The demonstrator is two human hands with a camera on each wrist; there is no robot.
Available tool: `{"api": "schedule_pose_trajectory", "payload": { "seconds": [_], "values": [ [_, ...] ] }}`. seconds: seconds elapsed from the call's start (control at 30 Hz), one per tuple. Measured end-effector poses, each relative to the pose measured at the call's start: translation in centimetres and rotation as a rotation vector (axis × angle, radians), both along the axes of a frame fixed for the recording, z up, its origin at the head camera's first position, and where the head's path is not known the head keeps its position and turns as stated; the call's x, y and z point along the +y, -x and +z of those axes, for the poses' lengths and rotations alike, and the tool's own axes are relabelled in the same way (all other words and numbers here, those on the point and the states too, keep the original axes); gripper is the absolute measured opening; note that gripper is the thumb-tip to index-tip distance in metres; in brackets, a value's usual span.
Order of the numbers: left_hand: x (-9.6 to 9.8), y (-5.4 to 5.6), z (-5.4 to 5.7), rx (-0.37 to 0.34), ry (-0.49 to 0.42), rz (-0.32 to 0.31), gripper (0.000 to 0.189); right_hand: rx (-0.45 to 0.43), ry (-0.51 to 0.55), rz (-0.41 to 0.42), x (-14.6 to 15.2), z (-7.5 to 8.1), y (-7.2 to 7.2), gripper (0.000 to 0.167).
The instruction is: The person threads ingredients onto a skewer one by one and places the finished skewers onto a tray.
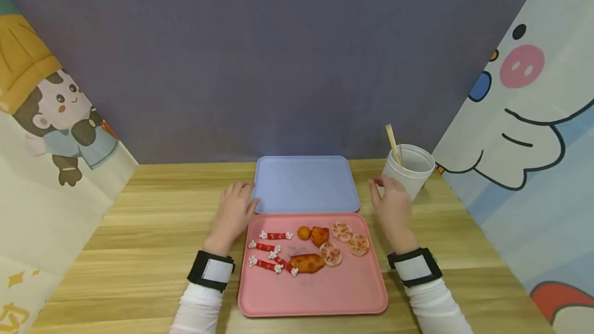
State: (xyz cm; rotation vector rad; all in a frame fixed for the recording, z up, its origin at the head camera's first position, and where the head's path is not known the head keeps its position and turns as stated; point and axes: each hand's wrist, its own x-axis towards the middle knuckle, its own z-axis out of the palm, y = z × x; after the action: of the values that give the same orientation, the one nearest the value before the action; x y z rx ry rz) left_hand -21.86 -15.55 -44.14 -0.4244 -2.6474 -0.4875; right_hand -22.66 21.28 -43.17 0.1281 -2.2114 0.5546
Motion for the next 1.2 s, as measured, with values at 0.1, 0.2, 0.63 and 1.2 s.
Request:
{"api": "schedule_pose_trajectory", "payload": {
  "seconds": [0.1, 0.2, 0.63, 1.2],
  "values": [
    [-0.6, -0.1, 0.1, 0.050, -0.026, -0.001, 0.030, 0.093, 0.044, -0.042, 1.0, 0.2, 0.4, 0.019],
    [-1.3, -0.1, 0.1, 0.081, -0.024, -0.001, 0.024, 0.149, 0.081, -0.096, 1.9, 0.5, 0.5, 0.021],
    [-3.9, -0.9, 0.0, 0.105, 0.016, 0.045, 0.023, 0.172, 0.208, -0.158, 4.7, 1.5, 0.8, 0.026],
    [-7.8, -1.7, 0.6, 0.157, 0.058, 0.105, 0.025, 0.146, 0.147, -0.088, 5.6, 1.8, 1.8, 0.015]
  ]
}}
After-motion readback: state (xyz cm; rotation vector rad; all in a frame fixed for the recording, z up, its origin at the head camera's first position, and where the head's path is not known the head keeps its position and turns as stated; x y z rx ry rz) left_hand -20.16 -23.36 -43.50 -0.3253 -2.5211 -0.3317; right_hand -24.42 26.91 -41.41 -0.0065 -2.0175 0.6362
